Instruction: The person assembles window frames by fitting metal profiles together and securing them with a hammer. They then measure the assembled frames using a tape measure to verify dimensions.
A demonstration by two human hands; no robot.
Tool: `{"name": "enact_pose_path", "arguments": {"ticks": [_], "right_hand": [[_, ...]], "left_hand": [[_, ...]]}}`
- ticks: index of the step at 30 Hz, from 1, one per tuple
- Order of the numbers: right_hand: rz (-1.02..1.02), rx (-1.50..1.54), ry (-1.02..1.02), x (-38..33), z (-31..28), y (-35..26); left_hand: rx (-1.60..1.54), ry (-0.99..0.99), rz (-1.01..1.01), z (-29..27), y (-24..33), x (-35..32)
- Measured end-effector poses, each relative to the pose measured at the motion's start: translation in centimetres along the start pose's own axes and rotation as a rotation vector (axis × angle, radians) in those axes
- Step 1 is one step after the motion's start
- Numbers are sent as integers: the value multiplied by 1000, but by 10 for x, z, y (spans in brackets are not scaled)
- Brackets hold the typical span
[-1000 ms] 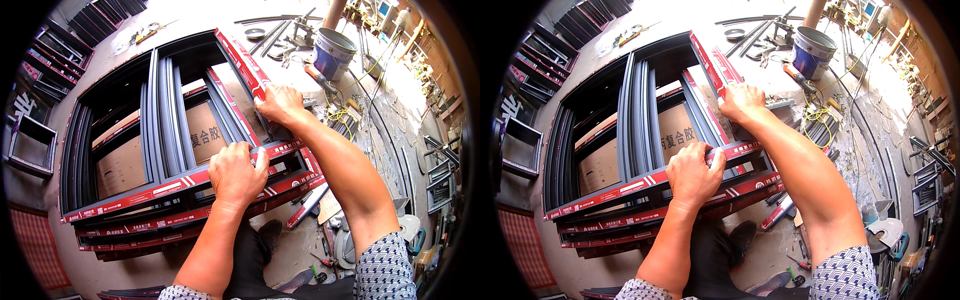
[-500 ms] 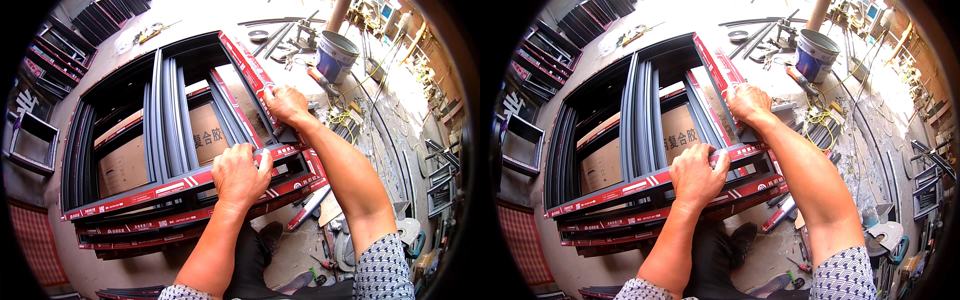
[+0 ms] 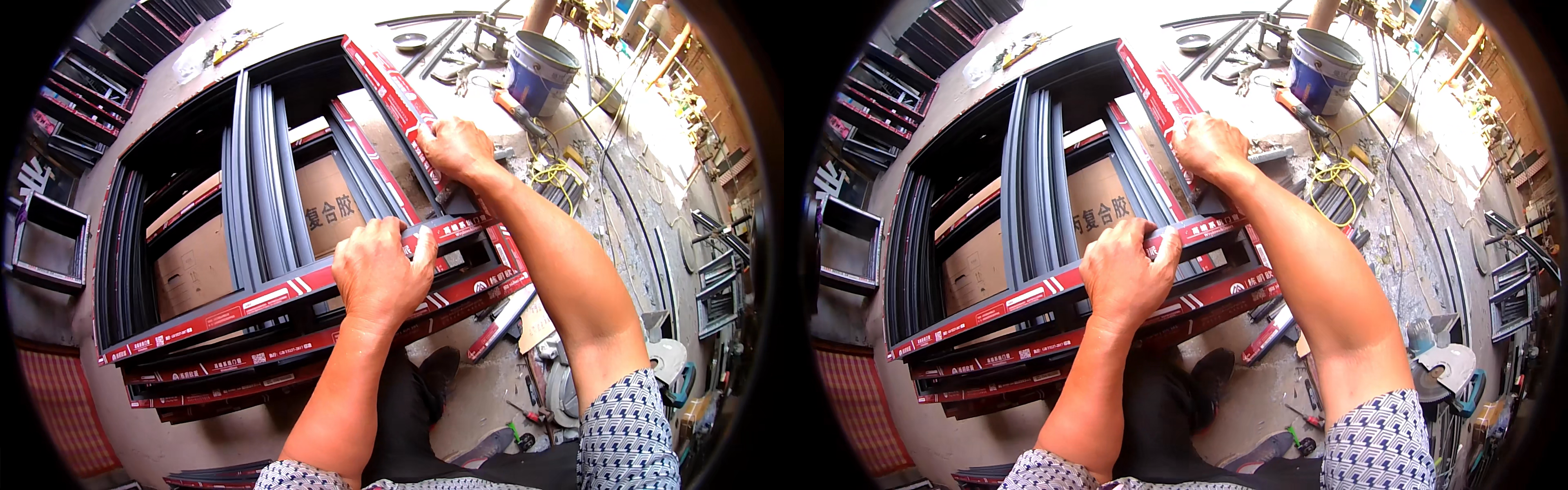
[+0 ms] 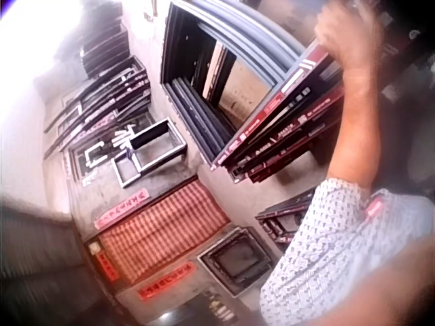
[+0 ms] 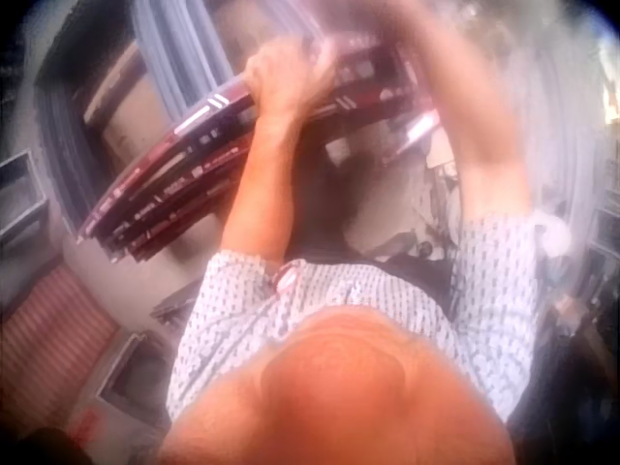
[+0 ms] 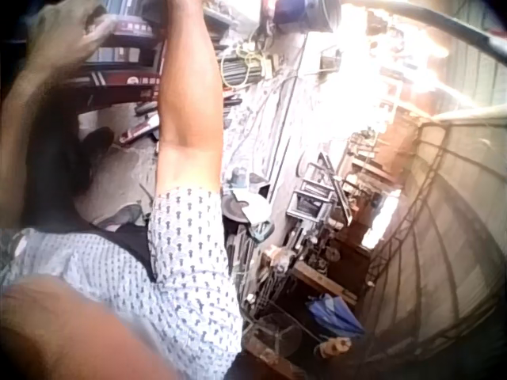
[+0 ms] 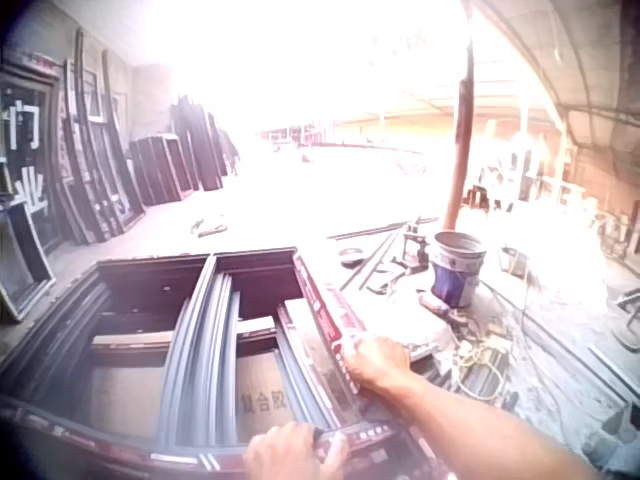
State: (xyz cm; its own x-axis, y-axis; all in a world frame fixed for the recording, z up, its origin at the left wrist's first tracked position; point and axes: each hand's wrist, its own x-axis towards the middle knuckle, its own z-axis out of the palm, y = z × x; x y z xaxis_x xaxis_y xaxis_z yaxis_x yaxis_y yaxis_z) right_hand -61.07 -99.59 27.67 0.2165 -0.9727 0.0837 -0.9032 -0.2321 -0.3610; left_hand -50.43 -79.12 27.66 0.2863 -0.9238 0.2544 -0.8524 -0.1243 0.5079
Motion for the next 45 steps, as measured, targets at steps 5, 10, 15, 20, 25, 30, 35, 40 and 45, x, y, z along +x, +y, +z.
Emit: {"name": "enact_pose_path", "arguments": {"ticks": [5,10,15,20,25,30,35,40,45], "right_hand": [[18,-26,-18,6,3,-3],[3,-1,1,3,2,3],[4,-12,34,4,7,3],[6,-15,31,5,8,3],[10,-17,35,7,8,4],[7,-24,42,7,10,5],[7,-30,36,6,9,4],[4,-36,42,5,9,3],[7,-32,51,3,7,1]], "left_hand": [[12,-6,-14,1,-3,-1],[14,-4,-4,5,-2,-2],[-2,22,1,2,-1,-2],[-5,21,0,4,-2,-2],[-10,4,-5,3,-1,-2],[-4,3,-9,3,-1,-2],[-7,-2,-6,3,-1,-2],[-13,-2,-3,3,-2,-2],[-10,-8,-15,4,-2,-2]]}}
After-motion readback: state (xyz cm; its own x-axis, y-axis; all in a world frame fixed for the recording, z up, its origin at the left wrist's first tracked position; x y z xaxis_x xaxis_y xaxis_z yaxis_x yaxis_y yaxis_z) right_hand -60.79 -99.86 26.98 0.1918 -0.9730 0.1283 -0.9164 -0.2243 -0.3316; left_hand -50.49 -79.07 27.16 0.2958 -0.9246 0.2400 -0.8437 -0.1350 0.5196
